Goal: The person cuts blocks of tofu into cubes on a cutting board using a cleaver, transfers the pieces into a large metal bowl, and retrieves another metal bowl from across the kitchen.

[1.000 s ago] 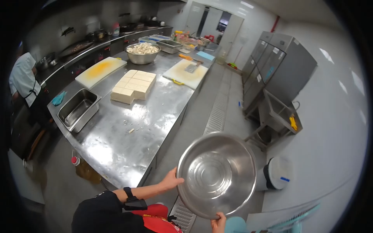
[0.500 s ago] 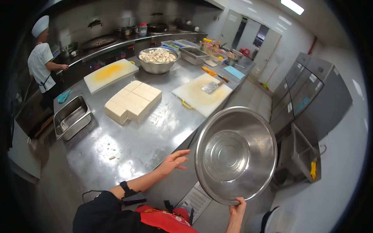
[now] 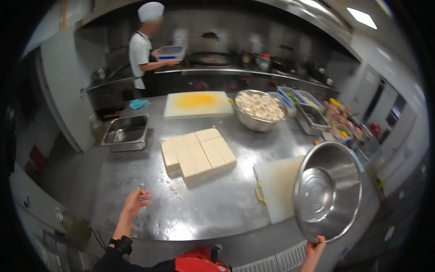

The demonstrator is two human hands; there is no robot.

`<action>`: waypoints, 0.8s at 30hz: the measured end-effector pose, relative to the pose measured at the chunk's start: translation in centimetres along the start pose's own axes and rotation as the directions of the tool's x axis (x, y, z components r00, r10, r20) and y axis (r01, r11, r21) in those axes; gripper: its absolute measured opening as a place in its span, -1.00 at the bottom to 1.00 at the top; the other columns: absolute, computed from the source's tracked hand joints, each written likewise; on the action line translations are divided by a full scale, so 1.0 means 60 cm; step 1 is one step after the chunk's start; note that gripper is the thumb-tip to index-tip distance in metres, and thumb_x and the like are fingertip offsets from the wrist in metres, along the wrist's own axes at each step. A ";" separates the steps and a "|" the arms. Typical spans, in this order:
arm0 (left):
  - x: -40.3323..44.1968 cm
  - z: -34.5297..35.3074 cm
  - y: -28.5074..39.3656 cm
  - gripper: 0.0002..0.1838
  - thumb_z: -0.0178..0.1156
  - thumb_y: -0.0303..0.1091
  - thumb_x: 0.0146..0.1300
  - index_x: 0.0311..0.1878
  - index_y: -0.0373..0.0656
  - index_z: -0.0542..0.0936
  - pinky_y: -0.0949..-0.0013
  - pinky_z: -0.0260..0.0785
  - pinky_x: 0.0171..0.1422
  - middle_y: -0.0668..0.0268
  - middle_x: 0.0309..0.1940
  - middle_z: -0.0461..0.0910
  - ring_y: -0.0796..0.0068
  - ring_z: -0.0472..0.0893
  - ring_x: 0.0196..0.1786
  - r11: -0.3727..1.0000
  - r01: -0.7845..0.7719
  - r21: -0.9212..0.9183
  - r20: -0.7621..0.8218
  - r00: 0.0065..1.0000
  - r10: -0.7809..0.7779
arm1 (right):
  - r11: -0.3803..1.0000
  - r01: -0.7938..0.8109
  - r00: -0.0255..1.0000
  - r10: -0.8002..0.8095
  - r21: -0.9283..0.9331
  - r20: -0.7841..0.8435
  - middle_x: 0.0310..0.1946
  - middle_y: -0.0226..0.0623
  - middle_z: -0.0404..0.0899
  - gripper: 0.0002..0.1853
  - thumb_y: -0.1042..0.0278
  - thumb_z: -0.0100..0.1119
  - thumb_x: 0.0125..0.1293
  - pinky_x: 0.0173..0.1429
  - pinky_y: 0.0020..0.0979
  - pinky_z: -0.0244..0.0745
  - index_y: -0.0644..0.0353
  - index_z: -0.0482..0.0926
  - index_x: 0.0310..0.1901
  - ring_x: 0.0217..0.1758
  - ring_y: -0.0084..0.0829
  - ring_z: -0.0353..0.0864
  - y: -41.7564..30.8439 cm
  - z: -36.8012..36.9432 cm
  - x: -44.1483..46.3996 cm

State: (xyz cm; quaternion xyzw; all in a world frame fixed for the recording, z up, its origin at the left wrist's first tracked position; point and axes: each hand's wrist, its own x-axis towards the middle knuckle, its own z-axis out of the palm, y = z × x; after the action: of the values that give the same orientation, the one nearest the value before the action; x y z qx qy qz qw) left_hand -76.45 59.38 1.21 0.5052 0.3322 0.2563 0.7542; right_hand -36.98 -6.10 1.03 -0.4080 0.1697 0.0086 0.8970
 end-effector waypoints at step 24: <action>-0.319 -0.671 -0.100 -0.76 0.05 -0.23 0.35 0.05 0.11 0.51 0.42 0.40 -0.19 0.48 -0.07 0.55 0.51 0.55 -0.16 0.940 -0.315 0.130 -0.991 -0.007 0.135 | 0.970 -0.229 0.962 0.238 -0.079 0.136 -0.22 0.17 0.52 -0.62 0.49 0.08 -0.08 -0.35 -0.53 0.71 0.60 0.38 -0.21 -0.16 0.20 0.62 0.126 0.313 0.184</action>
State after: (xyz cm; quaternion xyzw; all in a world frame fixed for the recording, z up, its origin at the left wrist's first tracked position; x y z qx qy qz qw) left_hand -119.15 67.24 -10.55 0.1812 0.6567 0.6716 0.2914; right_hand -22.12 11.40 3.51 -0.4112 0.1509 0.1493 0.8865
